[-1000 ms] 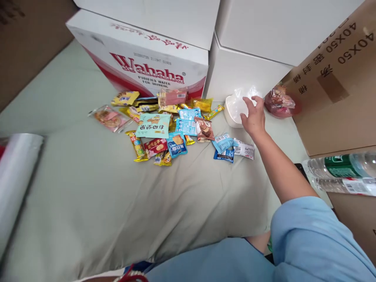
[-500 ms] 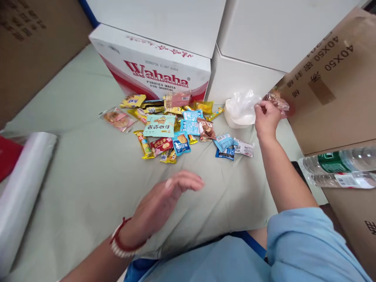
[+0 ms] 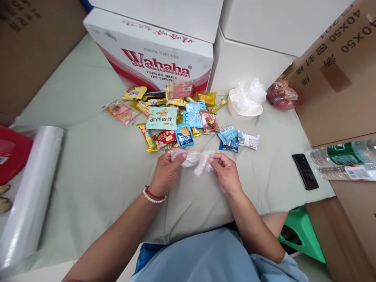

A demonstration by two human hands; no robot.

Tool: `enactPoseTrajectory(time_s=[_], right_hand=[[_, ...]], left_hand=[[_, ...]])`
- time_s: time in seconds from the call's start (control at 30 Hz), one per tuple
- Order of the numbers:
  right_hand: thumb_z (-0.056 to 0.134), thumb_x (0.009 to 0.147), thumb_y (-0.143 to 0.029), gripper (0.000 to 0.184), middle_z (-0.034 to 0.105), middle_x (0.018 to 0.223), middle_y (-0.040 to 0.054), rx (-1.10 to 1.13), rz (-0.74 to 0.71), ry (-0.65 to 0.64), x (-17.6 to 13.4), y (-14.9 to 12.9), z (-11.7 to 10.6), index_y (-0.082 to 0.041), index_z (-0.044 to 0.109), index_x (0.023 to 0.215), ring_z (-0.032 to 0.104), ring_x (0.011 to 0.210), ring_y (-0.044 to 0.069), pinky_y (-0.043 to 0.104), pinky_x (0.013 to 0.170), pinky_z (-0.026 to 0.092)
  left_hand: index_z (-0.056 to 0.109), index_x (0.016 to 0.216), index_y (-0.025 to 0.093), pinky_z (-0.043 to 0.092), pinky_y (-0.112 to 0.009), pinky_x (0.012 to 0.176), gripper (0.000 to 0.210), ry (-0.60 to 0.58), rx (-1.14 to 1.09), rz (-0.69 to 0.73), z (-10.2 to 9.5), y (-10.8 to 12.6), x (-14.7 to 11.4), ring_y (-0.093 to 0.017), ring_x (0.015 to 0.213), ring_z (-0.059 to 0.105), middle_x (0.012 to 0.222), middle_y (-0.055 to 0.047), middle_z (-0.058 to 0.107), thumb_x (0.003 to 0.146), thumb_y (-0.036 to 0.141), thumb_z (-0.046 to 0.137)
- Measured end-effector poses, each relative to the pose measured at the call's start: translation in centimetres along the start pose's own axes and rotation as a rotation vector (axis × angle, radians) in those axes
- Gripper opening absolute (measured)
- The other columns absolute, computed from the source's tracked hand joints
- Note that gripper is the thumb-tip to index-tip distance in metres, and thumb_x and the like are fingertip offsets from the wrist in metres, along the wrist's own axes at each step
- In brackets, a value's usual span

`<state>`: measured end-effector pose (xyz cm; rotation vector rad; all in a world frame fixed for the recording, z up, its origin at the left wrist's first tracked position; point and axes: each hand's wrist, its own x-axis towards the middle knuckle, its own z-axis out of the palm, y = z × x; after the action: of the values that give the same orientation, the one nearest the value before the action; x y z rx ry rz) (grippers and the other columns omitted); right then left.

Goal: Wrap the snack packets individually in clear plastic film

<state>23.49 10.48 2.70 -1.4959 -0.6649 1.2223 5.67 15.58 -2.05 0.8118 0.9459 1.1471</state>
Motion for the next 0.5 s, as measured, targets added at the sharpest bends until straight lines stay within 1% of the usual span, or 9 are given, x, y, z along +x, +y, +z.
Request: enactPoseTrajectory(time_s=[0.07, 0.17, 0.23, 0.27, 0.33, 0.4, 0.43, 0.47, 0.5], right_hand=[[0.094, 0.064, -0.054, 0.043, 0.054, 0.065, -0.0058, 0.0, -0.019, 0.054, 0.1, -0.5, -0.9, -0.024, 0.069, 0.083, 0.031, 0.051, 0.008, 0.025, 0.048, 0.023], [0.093, 0.064, -0.053, 0.044, 0.054, 0.068, -0.0058, 0.017, -0.03, 0.124, -0.2, -1.3, -2.4, -0.024, 0.066, 0.083, 0.033, 0.051, 0.008, 0.024, 0.047, 0.024], [0.092, 0.065, -0.053, 0.044, 0.053, 0.069, -0.0059, 0.014, -0.092, 0.194, 0.1, -1.8, -3.6, -0.024, 0.064, 0.083, 0.034, 0.052, 0.008, 0.023, 0.046, 0.024], [0.091, 0.067, -0.052, 0.043, 0.051, 0.069, -0.006, -0.008, -0.153, 0.237, 0.6, -2.3, -4.3, -0.024, 0.062, 0.083, 0.035, 0.052, 0.009, 0.023, 0.046, 0.025], [0.084, 0.075, -0.052, 0.038, 0.047, 0.068, -0.0062, -0.108, -0.331, 0.344, 2.9, -4.1, -5.6, -0.025, 0.058, 0.083, 0.037, 0.053, 0.01, 0.024, 0.047, 0.029], [0.072, 0.088, -0.05, 0.028, 0.047, 0.068, -0.0056, -0.309, -0.548, 0.49, 6.6, -7.2, -7.0, -0.025, 0.058, 0.09, 0.043, 0.055, 0.013, 0.026, 0.051, 0.037], [0.065, 0.095, -0.046, 0.022, 0.05, 0.071, -0.0042, -0.442, -0.651, 0.579, 8.9, -9.0, -7.6, -0.025, 0.06, 0.098, 0.048, 0.059, 0.014, 0.028, 0.056, 0.043], [0.057, 0.1, -0.04, 0.02, 0.055, 0.076, -0.0019, -0.62, -0.739, 0.669, 11.2, -11.0, -8.2, -0.023, 0.06, 0.111, 0.055, 0.065, 0.016, 0.03, 0.065, 0.05], [0.049, 0.104, -0.033, 0.025, 0.059, 0.082, 0.0011, -0.798, -0.793, 0.739, 13.4, -12.8, -8.6, -0.02, 0.058, 0.123, 0.061, 0.074, 0.018, 0.033, 0.075, 0.055]], left_hand=[[0.072, 0.091, 0.02, 0.045, -0.027, 0.068, 0.049, 0.068, -0.015, -0.01, -0.4, 0.2, 0.2, -0.014, 0.073, 0.056, 0.081, 0.001, 0.067, 0.071, 0.06, 0.093], [0.07, 0.097, 0.022, 0.039, -0.027, 0.058, 0.055, 0.093, -0.082, -0.071, -0.5, 0.5, 0.1, -0.015, 0.07, 0.054, 0.084, 0.0, 0.066, 0.076, 0.07, 0.085], [0.069, 0.098, 0.022, 0.036, -0.027, 0.054, 0.059, 0.094, -0.136, -0.105, -0.5, 0.6, 0.0, -0.016, 0.07, 0.054, 0.087, -0.002, 0.066, 0.077, 0.077, 0.08], [0.068, 0.097, 0.023, 0.034, -0.027, 0.053, 0.06, 0.087, -0.158, -0.117, -0.6, 0.6, 0.0, -0.016, 0.069, 0.053, 0.085, -0.002, 0.066, 0.078, 0.079, 0.078], [0.068, 0.096, 0.023, 0.033, -0.027, 0.051, 0.059, 0.039, -0.22, -0.149, -0.7, 0.7, 0.1, -0.016, 0.067, 0.052, 0.083, -0.001, 0.065, 0.079, 0.079, 0.075], [0.069, 0.096, 0.023, 0.037, -0.027, 0.051, 0.053, -0.037, -0.309, -0.201, -0.9, 0.7, 0.4, -0.016, 0.067, 0.052, 0.084, -0.001, 0.065, 0.079, 0.072, 0.078], [0.069, 0.096, 0.022, 0.04, -0.027, 0.052, 0.049, -0.081, -0.344, -0.232, -1.0, 0.8, 0.5, -0.015, 0.068, 0.053, 0.085, -0.001, 0.066, 0.076, 0.065, 0.082], [0.07, 0.096, 0.021, 0.043, -0.026, 0.053, 0.046, -0.124, -0.361, -0.259, -1.0, 0.8, 0.6, -0.015, 0.069, 0.055, 0.086, 0.0, 0.066, 0.073, 0.057, 0.086], [0.071, 0.097, 0.02, 0.046, -0.025, 0.055, 0.044, -0.159, -0.357, -0.272, -1.1, 0.8, 0.7, -0.014, 0.069, 0.055, 0.086, 0.0, 0.066, 0.069, 0.048, 0.09]])
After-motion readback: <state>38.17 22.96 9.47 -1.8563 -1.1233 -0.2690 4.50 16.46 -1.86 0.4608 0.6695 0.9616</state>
